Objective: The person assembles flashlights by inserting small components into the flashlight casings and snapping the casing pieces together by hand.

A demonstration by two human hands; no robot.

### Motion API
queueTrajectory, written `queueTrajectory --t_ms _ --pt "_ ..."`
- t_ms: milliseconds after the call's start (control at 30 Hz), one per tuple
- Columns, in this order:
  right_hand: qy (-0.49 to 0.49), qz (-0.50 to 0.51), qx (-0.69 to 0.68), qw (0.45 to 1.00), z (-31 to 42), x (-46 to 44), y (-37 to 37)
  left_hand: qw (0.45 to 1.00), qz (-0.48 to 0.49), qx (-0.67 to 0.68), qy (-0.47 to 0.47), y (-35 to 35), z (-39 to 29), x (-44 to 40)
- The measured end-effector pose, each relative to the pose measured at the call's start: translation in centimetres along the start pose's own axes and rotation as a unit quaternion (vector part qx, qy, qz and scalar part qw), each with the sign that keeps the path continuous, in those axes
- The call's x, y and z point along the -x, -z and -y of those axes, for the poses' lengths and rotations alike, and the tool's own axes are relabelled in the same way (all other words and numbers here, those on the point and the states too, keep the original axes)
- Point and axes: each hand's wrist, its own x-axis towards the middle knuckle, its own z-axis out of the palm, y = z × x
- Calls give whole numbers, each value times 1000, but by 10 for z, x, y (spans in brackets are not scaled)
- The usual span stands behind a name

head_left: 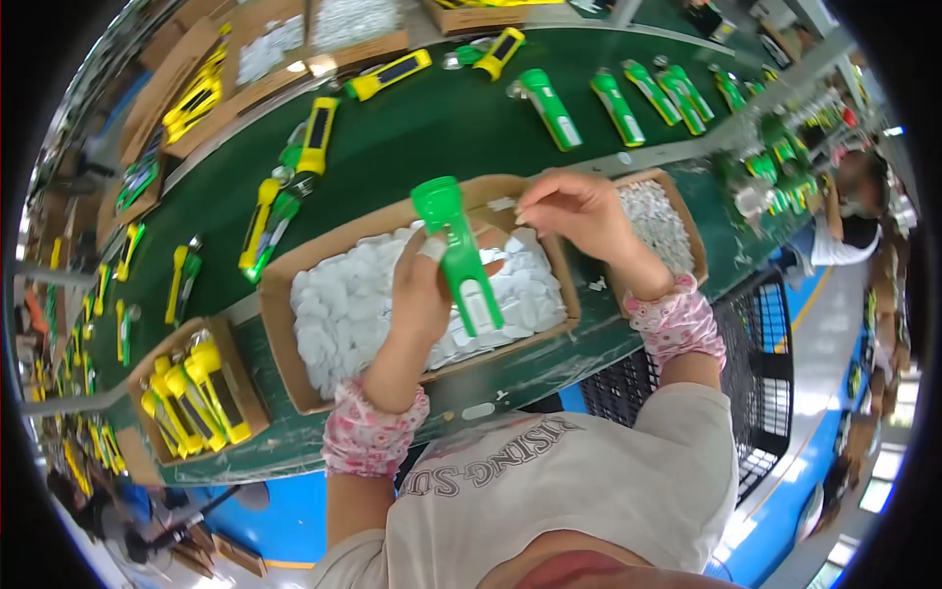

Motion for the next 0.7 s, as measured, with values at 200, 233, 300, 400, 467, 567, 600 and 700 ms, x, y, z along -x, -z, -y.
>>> queueTrajectory --t_ms 200,233,300,400,467,567,600,700 --pt "67 30 5 997 -7 -25 -61 988 0 -112 -105 6 6 3" --pt "66 14 -11 998 -11 -25 -63 983 -2 -133 -125 5 6 3" --pt "134 7 69 989 -11 -26 -65 974 3 -160 -163 6 9 3" --pt "186 -12 104 977 -15 -27 -67 946 23 -235 -222 12 16 -1" --pt "157 -22 72 985 -17 -27 -70 952 20 -238 -190 11 15 -1" --pt "68 -25 26 997 -19 -25 -78 928 -6 -305 -212 24 20 -6" --pt "59 -21 45 997 -21 -28 -79 912 -17 -339 -231 32 23 -10" --pt "69 29 40 996 -29 -41 -75 922 -22 -332 -199 44 23 -16"
